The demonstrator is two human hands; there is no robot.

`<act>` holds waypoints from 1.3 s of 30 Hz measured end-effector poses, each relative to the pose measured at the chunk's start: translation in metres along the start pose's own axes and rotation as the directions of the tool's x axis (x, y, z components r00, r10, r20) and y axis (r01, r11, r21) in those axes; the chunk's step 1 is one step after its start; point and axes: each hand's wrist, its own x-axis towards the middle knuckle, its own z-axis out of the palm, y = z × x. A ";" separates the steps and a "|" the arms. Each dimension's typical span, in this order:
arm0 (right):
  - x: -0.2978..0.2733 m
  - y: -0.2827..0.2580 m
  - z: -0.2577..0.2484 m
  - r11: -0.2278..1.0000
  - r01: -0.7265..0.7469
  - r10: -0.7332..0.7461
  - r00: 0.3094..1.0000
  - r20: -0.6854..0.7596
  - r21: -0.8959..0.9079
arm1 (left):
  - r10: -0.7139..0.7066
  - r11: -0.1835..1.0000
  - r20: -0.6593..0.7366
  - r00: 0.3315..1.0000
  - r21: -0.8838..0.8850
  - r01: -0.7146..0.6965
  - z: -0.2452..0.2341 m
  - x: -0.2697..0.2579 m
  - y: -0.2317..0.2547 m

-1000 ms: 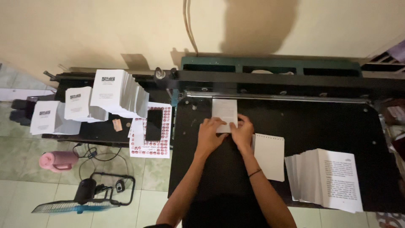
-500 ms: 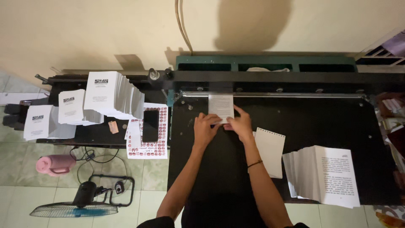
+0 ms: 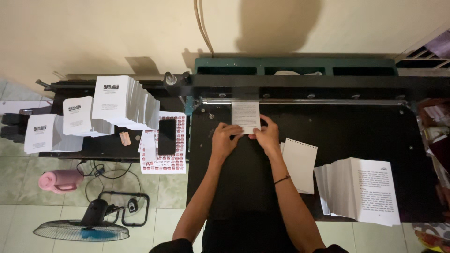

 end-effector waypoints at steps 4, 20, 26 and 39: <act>0.004 0.001 -0.004 0.996 0.046 -0.044 0.998 0.036 -0.071 | 0.032 0.997 0.004 0.999 -0.076 -0.032 -0.009 0.002 0.006; 0.012 0.025 0.000 0.998 0.049 -0.050 0.997 -0.052 -0.033 | 0.204 0.971 -0.115 0.972 0.152 -0.186 0.009 0.002 0.005; 0.020 0.035 -0.002 0.995 0.055 -0.053 0.998 -0.026 0.079 | 0.175 0.974 -0.103 0.979 0.161 -0.157 0.031 -0.002 0.001; 0.009 0.019 0.000 0.998 0.029 -0.027 0.999 -0.034 0.059 | 0.064 0.998 -0.044 0.997 0.012 -0.063 0.007 -0.004 -0.016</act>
